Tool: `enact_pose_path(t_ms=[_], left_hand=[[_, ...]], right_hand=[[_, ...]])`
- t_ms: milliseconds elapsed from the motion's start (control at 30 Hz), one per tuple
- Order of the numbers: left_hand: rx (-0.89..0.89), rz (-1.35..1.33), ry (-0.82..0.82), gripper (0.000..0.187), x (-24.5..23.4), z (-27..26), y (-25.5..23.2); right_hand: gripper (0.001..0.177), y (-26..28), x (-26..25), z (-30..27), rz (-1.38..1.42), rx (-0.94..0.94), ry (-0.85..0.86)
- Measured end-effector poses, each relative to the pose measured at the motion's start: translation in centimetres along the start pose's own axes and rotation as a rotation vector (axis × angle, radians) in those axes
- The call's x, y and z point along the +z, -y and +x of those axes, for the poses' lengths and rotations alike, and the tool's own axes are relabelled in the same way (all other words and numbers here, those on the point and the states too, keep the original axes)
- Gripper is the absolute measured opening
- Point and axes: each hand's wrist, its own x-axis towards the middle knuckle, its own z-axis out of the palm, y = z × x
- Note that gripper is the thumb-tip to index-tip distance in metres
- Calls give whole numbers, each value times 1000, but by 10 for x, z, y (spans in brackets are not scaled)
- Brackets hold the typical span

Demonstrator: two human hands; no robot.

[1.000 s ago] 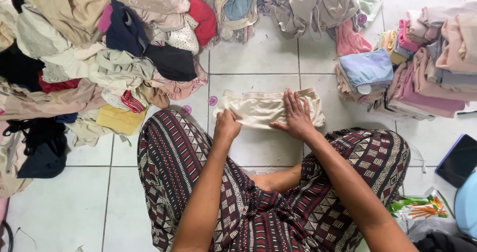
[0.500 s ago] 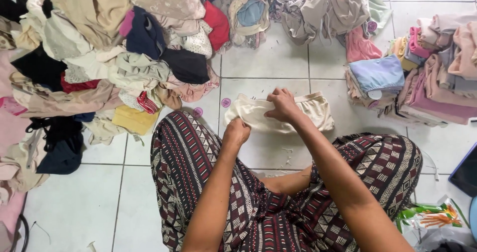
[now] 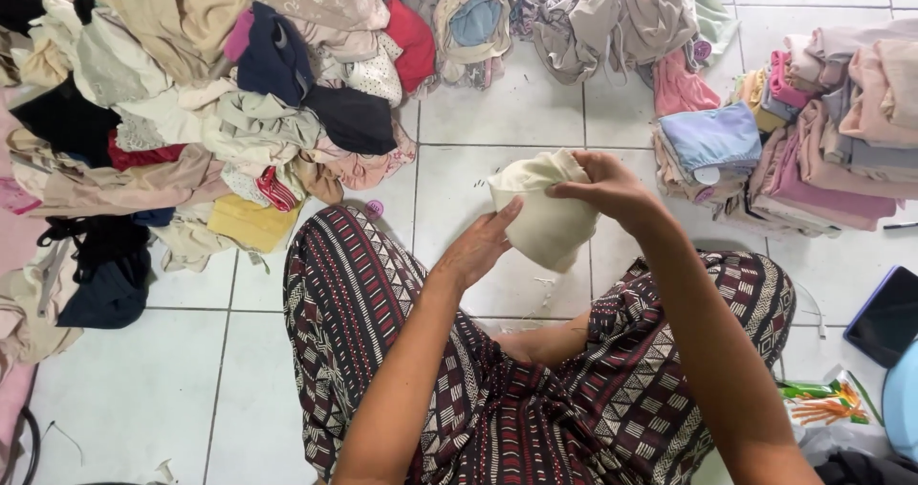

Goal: Folding and stacking various pieces of laundry, primarily underwear and bras, while sitting on the floor.

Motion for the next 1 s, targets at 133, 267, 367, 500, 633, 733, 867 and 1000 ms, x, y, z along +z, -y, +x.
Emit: enact_pose_path(t_ms=[133,267,367,500,633,733,867,1000], left_hand=[[184,-228,9,31,0,29,10],[307,129,14,30,10,16,-22],[342,257,29,35,7,27,-36],[406,258,20,31,0,44,-50],[563,342,-33,25,-13,73,-46],[673,318,-20,30,-19,61,-55],[661,482,-7,17,-36,49,-19],[285,635,-104,19,-64,47,38]], right_hand=[[34,-14,-16,-23,27,-111,-63],[32,7,-10,-58,40,-131,-148],[28,5,-11,-57,74,-181,-219],[30,-10,-14,-36,110,-276,-255],[24,-5,-14,-18,152,-372,-272],[21,-3,-6,-24,12,-526,-360],[20,-83,-3,-14,-55,-514,-416],[14,-145,31,-24,-2,-243,-345]])
